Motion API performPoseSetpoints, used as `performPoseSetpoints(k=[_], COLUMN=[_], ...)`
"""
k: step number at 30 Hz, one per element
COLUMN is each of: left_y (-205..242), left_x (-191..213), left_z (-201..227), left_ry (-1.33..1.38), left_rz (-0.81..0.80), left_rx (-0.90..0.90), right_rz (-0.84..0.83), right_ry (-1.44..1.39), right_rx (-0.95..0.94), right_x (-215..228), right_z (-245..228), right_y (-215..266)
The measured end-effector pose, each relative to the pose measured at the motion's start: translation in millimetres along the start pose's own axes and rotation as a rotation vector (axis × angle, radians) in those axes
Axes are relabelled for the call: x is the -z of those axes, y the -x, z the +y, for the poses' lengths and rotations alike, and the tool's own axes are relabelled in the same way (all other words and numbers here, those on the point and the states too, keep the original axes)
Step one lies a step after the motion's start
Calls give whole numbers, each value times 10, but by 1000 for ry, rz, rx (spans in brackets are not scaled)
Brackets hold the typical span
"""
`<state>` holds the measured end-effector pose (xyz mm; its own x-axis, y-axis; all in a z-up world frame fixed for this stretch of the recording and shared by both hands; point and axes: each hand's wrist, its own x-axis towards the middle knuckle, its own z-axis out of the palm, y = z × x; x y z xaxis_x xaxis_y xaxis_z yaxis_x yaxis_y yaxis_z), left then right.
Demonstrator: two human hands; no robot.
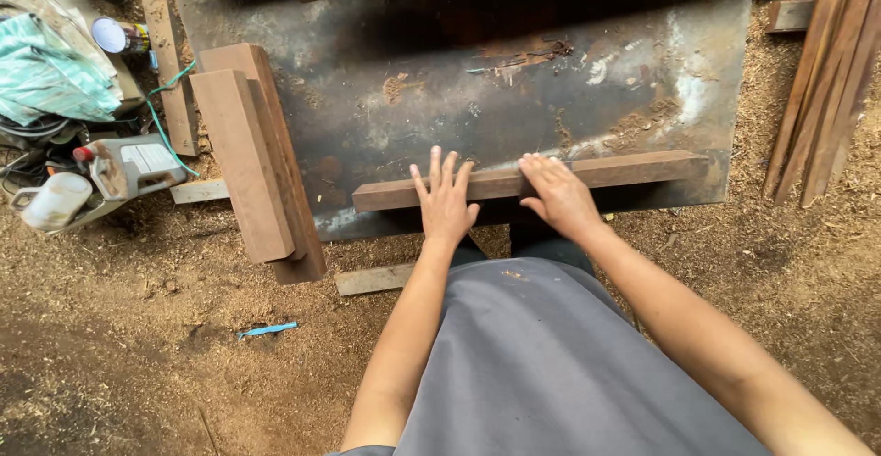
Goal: The person sands a piece of wood with a small piece of sandpaper.
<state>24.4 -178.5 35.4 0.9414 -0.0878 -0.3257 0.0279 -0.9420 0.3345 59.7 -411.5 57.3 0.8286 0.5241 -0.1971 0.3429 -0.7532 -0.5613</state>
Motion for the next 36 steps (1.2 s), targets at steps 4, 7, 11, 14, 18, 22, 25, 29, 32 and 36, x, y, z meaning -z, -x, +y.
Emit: performPoseSetpoints(k=[4,7,11,14,18,22,25,29,32,36], left_y=[-40,-117,-82,-207,-154,-190,-184,-184,-255,-174], left_x=[-148,-154,-138,-153,-407,-509,-436,-358,-367,-446], left_z=[202,200,334,491,712,824,808,811,784,742], left_ry=[-26,-104,-60,0,34,73,65,96,156,135], left_rz=[-40,-20,-4,14,89,114,62,56,72,78], left_rx=[-30,-22,-53,-62,-129,-118,-122,-130,-159,-180], right_rz=[-28,-6,-2,26,13,-2,15,1,-6,-27], right_ry=[-55,-47,-24,17,-25,-55,5,15,-42,-101], right_rx=[68,81,3,27,66,78,21,-39,39,52], right_x=[-330,-337,150,218,3,30,238,318,120,47], right_z=[-219,-106,441,553,391,457,696,712,526,497], right_y=[-154,-177,297,214,178,184,370,395,134,157])
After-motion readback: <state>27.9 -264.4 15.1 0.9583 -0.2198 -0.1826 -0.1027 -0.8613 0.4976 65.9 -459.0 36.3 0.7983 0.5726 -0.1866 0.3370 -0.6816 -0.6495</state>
